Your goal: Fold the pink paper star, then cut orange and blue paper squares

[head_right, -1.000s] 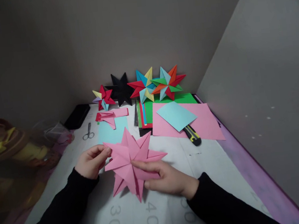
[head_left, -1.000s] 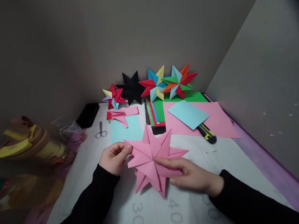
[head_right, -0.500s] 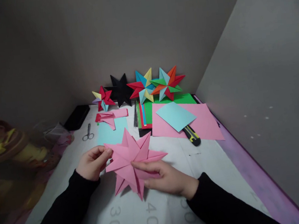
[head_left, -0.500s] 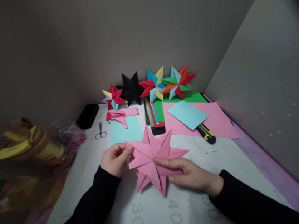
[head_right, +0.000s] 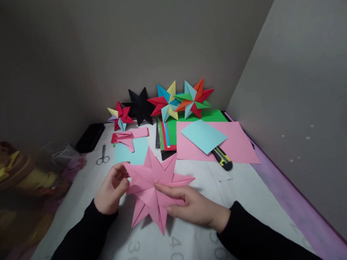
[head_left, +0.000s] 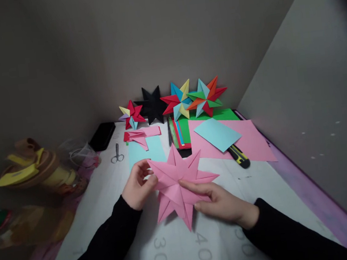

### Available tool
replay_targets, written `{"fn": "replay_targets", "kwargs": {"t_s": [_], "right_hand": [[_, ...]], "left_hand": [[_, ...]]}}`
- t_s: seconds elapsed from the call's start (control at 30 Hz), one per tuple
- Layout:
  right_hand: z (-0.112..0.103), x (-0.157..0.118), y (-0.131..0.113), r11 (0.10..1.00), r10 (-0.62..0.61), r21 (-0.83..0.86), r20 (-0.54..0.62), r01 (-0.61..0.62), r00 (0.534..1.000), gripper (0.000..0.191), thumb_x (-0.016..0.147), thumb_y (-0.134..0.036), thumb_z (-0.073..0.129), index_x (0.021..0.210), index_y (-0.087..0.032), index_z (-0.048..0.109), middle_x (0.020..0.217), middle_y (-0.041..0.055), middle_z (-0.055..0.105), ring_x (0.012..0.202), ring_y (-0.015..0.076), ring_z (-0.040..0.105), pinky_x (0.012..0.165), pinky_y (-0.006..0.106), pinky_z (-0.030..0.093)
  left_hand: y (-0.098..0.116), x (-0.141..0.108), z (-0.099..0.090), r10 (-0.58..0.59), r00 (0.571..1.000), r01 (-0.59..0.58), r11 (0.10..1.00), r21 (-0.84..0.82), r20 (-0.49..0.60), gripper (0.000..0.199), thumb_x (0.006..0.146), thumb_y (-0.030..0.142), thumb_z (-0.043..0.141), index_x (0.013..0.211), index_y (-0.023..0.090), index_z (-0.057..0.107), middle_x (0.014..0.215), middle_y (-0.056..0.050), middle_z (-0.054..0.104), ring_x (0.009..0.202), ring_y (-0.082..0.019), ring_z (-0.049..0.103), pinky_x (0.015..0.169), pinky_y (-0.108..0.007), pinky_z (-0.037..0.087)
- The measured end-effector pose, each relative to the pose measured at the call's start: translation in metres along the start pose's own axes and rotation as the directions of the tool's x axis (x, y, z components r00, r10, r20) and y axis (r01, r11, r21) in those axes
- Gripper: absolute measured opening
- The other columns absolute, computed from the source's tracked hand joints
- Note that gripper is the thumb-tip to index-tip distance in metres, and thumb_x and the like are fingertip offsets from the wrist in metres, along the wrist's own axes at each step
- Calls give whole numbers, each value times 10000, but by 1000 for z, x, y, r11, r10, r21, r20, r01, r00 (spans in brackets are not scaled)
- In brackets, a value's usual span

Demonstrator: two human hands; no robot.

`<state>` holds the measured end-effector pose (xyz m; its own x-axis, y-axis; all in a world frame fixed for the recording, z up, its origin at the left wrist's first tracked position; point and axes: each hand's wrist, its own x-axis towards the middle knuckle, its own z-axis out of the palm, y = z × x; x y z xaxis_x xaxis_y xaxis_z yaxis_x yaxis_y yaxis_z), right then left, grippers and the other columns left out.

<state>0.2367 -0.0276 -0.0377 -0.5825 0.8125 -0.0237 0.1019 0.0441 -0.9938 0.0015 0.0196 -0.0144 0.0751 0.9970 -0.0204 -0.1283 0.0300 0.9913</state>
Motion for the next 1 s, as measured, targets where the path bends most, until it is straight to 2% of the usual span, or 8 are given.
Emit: {"fn": "replay_targets", "kwargs": {"t_s": [0.13,0.33,0.47,0.6,0.7,0.77,0.87,1.0], "right_hand": [[0,0,-1,1000,-7,-9,28,7,1000,562,849,-323,602,1367,-303,386,1463,44,353,1354,225,318,1118,475,236],[-1,-1,-2,998,-54,39,70,51,996,604,830,-324,631,1375,-332,368,1477,30,337,1364,222,300,1125,463,201],[0,-3,2,951,-107,294,24,95,994,573,805,-409,647,1334,-314,450,1445,50,402,1337,246,352,1107,476,219],[-3,-3,-1,806,-121,578,-56,131,991,605,737,-584,631,1271,-319,530,1335,69,535,1217,287,494,1039,518,311],[-9,-1,-7,744,-156,658,-3,119,988,580,733,-707,518,1193,-361,592,1402,41,464,1180,298,522,1021,534,325],[-13,0,-11,763,-156,637,20,108,987,594,759,-736,441,1165,-342,619,1451,39,394,1227,299,477,1034,527,309],[-16,0,-13,866,-126,494,59,81,990,630,793,-720,405,1193,-281,613,1416,74,441,1310,281,378,1077,489,251],[-15,-1,-19,989,-38,149,272,-3,962,664,789,-680,459,1291,-251,524,1368,99,498,1280,271,428,1080,450,265]], "left_hand": [[-4,-9,11,-169,972,175,984,-24,163,569,585,340,801,1062,141,564,891,-96,720,833,-242,675,750,-354,525],[-8,-13,21,-291,955,291,957,0,57,433,559,315,817,911,107,674,843,-102,748,730,-250,697,704,-361,546],[-12,-5,9,-327,944,328,944,-38,32,427,519,287,837,877,112,684,755,-78,748,655,-229,694,663,-344,549],[-14,4,-10,-357,930,364,927,-87,89,409,497,258,845,843,109,685,727,-82,746,632,-234,693,648,-354,549],[-9,8,-21,-360,921,374,924,-82,150,403,505,257,837,849,106,691,738,-90,748,645,-243,695,654,-362,549],[-3,8,-24,-347,919,359,933,-31,186,377,517,252,826,843,110,702,740,-81,748,652,-234,694,651,-341,545],[4,4,-20,-300,922,287,954,87,245,304,538,240,801,804,121,719,746,-61,747,661,-219,688,640,-309,535],[4,-4,-7,-246,914,198,965,173,322,286,574,250,761,829,129,720,767,-61,745,711,-233,691,650,-312,532]]}}
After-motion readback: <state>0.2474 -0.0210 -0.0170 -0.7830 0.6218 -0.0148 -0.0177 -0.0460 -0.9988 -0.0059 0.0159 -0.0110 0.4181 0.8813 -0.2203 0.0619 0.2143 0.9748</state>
